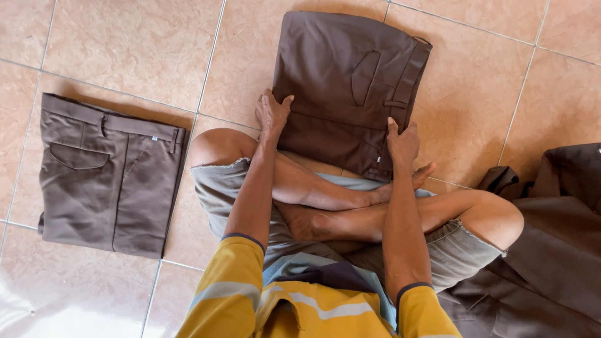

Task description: Folding brown trousers into neat stacks while sitting on the floor.

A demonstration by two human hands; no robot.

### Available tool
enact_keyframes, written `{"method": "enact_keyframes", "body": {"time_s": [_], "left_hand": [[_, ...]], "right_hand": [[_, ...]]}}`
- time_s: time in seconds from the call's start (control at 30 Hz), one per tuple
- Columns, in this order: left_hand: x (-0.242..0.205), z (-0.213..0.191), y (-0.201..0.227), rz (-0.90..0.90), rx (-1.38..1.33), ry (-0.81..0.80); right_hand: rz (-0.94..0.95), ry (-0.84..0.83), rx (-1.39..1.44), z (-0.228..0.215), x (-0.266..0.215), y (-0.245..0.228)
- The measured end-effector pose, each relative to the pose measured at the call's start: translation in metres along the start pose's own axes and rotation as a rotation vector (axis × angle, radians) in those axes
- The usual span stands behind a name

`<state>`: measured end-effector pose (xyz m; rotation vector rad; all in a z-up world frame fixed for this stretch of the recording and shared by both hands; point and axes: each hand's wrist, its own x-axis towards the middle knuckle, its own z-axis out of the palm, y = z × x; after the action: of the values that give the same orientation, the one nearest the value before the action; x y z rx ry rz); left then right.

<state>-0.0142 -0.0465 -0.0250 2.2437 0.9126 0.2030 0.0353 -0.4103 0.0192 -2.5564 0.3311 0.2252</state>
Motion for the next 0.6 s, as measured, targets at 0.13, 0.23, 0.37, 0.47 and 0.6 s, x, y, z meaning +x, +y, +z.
{"method": "enact_keyframes", "body": {"time_s": [0.13,0.23,0.37,0.47,0.6], "left_hand": [[-0.002,-0.006,0.004,0.015,0.007,-0.021],[-0.005,-0.015,0.013,0.024,-0.039,-0.068],[-0.011,-0.023,0.023,-0.038,-0.177,-0.085],[-0.023,-0.044,0.036,-0.068,-0.257,-0.032],[-0.048,-0.093,0.065,-0.113,-0.287,0.064]], "right_hand": [[0.013,0.002,-0.048,0.002,-0.004,-0.005],[-0.041,0.035,-0.015,0.003,-0.002,-0.004],[-0.129,0.123,0.108,-0.005,-0.008,-0.019],[-0.216,0.173,0.099,-0.022,-0.012,-0.032],[-0.304,0.157,0.031,-0.044,-0.006,-0.047]]}}
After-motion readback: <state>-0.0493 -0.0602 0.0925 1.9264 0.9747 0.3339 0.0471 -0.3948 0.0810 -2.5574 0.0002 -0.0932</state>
